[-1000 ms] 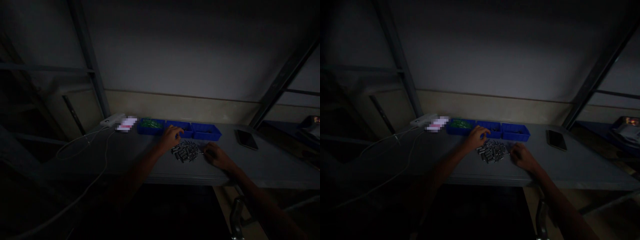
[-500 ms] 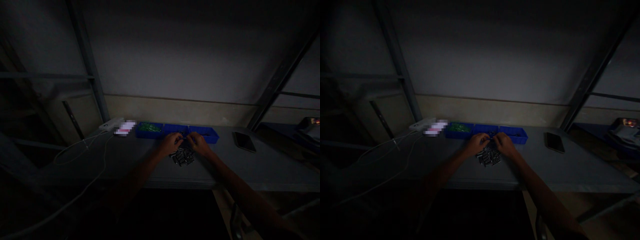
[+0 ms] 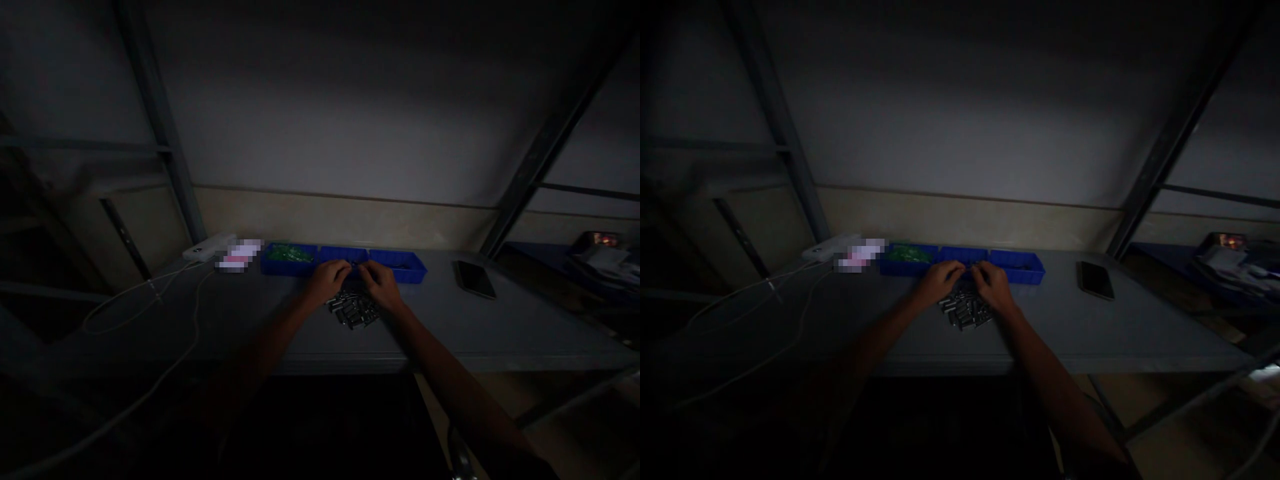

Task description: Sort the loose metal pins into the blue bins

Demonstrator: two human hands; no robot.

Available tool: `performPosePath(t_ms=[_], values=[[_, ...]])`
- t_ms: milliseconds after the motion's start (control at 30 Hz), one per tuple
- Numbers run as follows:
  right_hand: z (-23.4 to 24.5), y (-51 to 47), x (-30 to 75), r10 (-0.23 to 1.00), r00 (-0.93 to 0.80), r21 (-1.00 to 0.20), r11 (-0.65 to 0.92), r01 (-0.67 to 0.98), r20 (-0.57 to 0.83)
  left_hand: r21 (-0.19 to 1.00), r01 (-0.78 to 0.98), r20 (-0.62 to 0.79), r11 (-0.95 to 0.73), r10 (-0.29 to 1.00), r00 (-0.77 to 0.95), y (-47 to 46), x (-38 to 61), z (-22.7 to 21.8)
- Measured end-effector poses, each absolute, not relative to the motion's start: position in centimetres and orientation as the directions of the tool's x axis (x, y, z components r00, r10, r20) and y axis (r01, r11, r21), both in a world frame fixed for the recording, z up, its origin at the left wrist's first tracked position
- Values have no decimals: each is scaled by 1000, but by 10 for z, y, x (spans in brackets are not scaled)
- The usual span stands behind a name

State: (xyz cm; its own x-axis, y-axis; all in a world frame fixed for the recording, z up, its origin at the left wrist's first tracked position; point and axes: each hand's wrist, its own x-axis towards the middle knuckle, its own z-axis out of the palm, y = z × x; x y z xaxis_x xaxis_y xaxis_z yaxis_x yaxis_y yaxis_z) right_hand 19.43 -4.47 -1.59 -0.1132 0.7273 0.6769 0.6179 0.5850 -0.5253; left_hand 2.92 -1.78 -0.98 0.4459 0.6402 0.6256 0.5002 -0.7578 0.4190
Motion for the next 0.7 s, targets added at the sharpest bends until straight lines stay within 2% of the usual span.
performPosePath(t_ms=[233,433,700], values=[[-15,-45,195,753,-138,-526,566,636,643,435,513,632,-740,657,411,-18,28,-12],[-16,-46,195,750,-211,-474,582,661,627,375,552,629,-745,642,438,-22,31,-11],[-18,-45,192,748,-209,-481,587,651,630,388,550,576,-740,660,482,-22,31,-7]])
